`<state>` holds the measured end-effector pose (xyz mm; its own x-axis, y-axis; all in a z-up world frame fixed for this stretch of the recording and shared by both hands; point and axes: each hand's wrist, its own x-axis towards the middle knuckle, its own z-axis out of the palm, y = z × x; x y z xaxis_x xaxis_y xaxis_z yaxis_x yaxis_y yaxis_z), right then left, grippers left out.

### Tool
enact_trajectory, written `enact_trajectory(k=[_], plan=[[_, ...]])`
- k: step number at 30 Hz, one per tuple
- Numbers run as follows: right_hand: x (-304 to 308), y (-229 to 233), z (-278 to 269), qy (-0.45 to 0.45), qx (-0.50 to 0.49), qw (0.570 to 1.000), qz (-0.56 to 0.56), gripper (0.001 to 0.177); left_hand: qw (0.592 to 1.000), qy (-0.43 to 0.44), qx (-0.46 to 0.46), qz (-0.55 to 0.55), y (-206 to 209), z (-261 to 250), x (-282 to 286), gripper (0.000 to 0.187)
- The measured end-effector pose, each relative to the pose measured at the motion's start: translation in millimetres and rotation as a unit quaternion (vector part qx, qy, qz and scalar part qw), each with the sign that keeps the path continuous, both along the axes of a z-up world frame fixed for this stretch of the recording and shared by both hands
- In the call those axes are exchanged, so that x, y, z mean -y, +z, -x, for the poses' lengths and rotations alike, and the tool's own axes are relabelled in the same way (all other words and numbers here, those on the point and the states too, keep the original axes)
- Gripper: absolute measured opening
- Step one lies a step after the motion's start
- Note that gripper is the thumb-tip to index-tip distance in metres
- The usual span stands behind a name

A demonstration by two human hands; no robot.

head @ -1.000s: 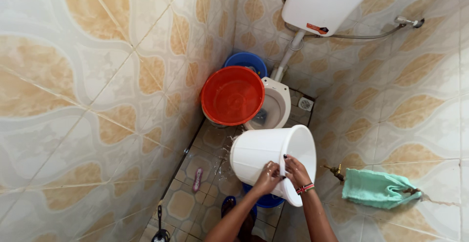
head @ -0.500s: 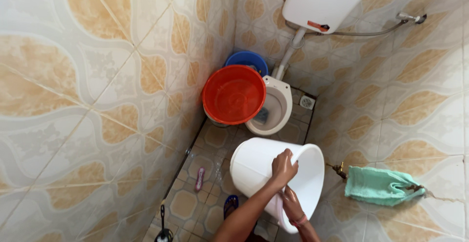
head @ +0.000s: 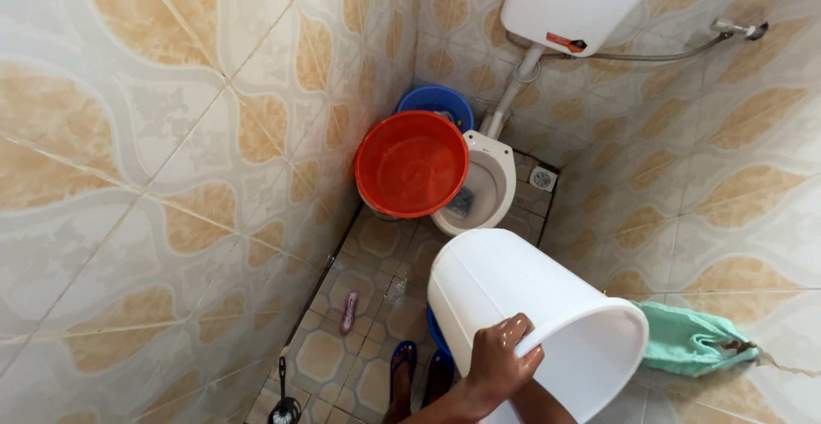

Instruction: The person washes the exterior of a blue plastic bucket by hand and with a pink brush after rinsing it with water in a bathroom.

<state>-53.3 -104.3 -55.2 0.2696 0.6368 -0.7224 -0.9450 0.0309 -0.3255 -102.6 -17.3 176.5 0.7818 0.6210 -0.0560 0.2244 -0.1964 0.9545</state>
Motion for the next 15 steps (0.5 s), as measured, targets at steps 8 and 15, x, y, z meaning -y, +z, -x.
enact_trajectory(k=[8, 15], plan=[[-18.8, 21.8, -43.7, 0.005, -0.045, 0.999, 0.002, 0.049, 0.974, 0.142, -0.044, 0.168, -231.5, -19.3, -33.9, 0.023], [-14.2, 79.6, -108.2, 0.055, 0.104, 0.993, 0.013, 0.053, 0.99, -0.001, -0.126, 0.067, -212.3, -31.3, 1.7, 0.024]])
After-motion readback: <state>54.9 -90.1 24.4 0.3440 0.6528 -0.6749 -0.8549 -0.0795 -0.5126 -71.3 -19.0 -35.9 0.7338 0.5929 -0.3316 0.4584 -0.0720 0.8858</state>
